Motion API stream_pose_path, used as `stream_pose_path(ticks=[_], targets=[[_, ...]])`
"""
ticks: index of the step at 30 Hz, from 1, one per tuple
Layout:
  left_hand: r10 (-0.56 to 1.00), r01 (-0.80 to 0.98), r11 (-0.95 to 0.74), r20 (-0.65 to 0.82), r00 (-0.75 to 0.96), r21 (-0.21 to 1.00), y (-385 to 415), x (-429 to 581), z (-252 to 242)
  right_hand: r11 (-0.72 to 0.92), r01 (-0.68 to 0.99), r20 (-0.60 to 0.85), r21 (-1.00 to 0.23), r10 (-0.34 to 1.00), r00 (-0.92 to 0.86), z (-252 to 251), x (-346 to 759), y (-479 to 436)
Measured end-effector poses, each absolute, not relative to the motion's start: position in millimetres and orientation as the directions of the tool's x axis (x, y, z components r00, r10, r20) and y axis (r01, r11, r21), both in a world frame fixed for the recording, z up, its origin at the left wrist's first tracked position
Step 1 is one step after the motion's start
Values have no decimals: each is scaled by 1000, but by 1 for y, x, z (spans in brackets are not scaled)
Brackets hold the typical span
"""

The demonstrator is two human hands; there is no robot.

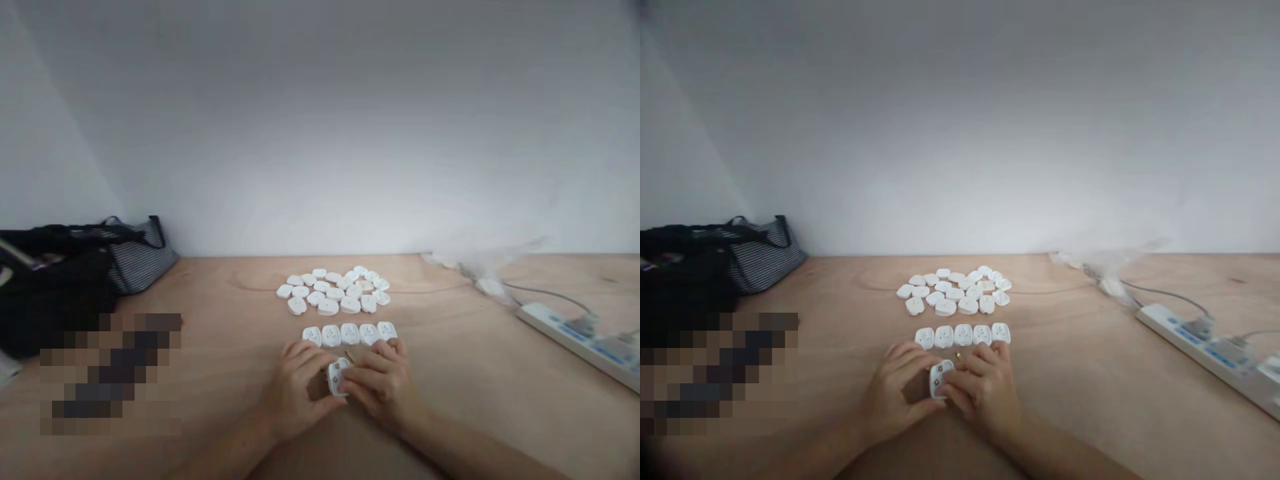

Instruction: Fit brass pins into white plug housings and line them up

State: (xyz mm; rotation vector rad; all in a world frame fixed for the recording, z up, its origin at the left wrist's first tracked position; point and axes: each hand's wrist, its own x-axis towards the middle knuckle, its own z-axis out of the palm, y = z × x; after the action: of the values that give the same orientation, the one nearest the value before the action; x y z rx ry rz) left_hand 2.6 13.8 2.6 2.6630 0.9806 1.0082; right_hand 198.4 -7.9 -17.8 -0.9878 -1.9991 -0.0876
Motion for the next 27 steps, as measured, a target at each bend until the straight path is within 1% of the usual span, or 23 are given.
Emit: stream_pose_path(ticks=[2, 6, 8, 11, 14, 17, 20, 23, 24, 27], targets=[[626, 531, -774, 539, 564, 345, 14, 2, 2, 663, 681, 694, -312, 649, -314, -16, 203, -7], [653, 516, -755, 531, 540, 403, 15, 1, 0, 583, 672, 572, -457, 771, -280, -11, 213, -3], [658, 499, -752, 535, 530, 430, 16, 0, 0, 585, 631, 501, -510, 798, -335, -9, 216, -1], [665, 490, -747, 527, 530, 450, 16, 0, 1, 599, 569, 429, -563, 800, -419, -7, 215, 0], [664, 520, -746, 510, 547, 416, 16, 0, 3, 607, 555, 425, -569, 795, -434, -7, 210, 1], [646, 535, -762, 492, 584, 365, 15, 1, 4, 631, 558, 446, -539, 776, -447, -9, 205, 0], [643, 537, -765, 479, 598, 356, 17, 0, 5, 644, 564, 459, -517, 765, -453, -9, 203, -2], [683, 587, -724, 494, 538, 362, 28, -11, 7, 625, 576, 479, -526, 778, -407, -9, 203, -2], [707, 621, -694, 507, 493, 364, 33, -17, 8, 616, 582, 477, -531, 785, -395, -9, 204, -2], [786, 693, -601, 451, 423, 398, 52, -40, 7, 585, 606, 458, -540, 807, -371, -11, 206, 0]])
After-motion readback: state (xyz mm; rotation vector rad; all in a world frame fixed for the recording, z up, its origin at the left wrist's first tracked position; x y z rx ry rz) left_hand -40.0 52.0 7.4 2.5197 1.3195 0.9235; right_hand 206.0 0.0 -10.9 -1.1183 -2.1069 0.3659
